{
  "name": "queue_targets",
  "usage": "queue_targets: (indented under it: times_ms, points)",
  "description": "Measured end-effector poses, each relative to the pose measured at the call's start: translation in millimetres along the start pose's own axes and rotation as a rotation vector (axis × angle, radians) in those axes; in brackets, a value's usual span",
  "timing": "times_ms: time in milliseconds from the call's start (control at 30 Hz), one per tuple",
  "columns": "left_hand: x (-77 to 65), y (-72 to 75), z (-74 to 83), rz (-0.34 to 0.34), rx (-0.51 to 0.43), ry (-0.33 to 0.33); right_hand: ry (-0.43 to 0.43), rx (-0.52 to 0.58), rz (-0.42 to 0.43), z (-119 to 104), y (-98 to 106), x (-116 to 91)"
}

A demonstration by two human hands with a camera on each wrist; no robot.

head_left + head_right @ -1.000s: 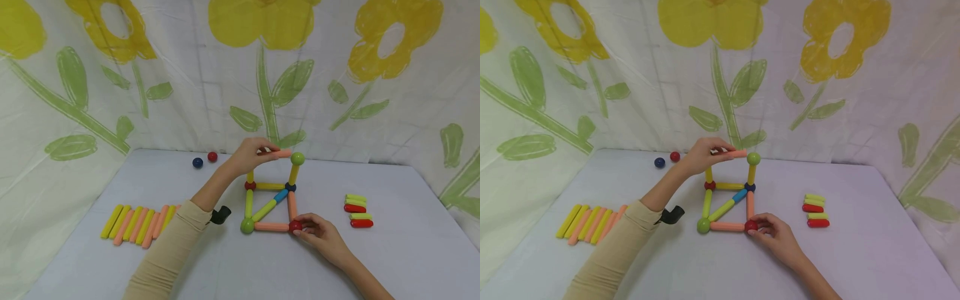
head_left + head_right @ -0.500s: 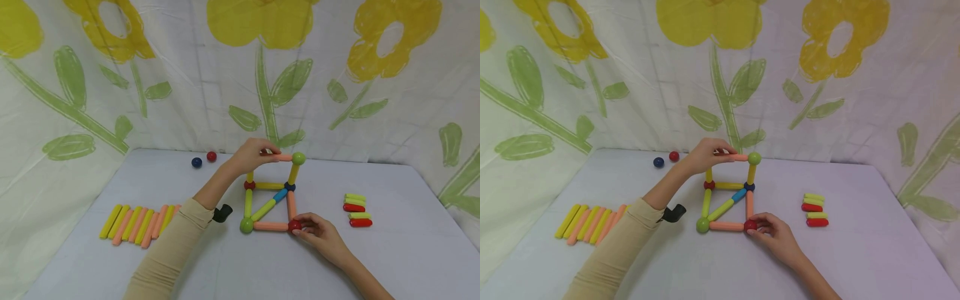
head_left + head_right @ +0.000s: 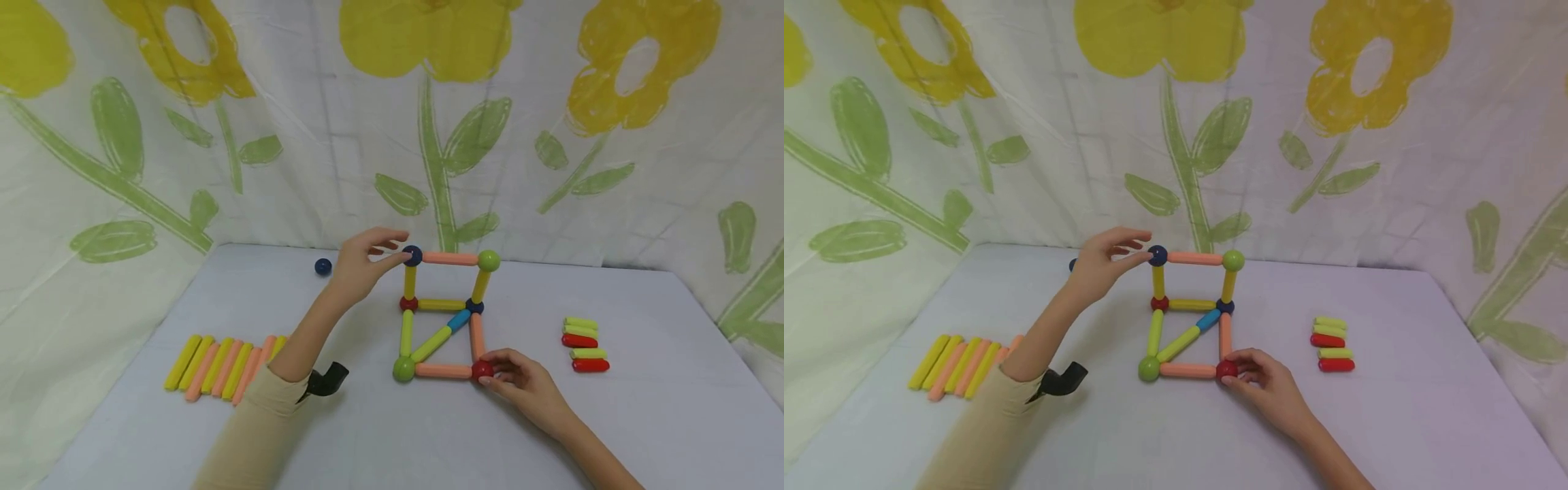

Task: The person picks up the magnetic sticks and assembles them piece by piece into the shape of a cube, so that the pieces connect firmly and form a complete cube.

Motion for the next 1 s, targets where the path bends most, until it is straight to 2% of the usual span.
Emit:
queue_targets:
  times_ms: [167,267,400,467,567,667,767,900,1000]
  points:
    - [-35.8,29.0,-12.6,0.072,-0.08,0.075,-0.025,0.006,-0.04,3,2,0]
    - [-62.2,46.1,-23.5,0.088,-0.055,0.14,-0.056,0.013,-0.062,6,9,-1]
    - [-101.1,68.5,-40.4,0.095,0.0,0.242,-0.086,-0.028,-0.023,5,32,-4]
    - [-119.5,79.1,-46.6,0.099,0.035,0.284,-0.053,-0.056,0.018,1,48,-6]
    - [-143.4,91.1,-54.7,0.095,0.078,0.339,0.071,-0.099,0.081,-9,71,-9]
    - [-162.1,96.0,-62.2,0.065,0.113,0.389,0.19,-0.154,0.123,-17,93,-14]
    - [-175.6,95.2,-70.1,0.012,0.149,0.432,0.242,-0.193,0.127,-16,113,-18]
    - [-183.1,89.4,-75.9,-0.066,0.19,0.432,0.233,-0.228,0.099,-6,135,-22]
    - [-182.8,82.6,-76.1,-0.102,0.171,0.4,0.208,-0.258,0.093,5,149,-25]
Point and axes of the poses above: each hand's wrist, its own x-axis towards the middle knuckle, its own y-axis out of the back of the hand, z = x × y, the point moved 10 cm from there along x, towards the middle knuckle, and after that the axes turned 2 degrees about -y, right-handed, at the moved point
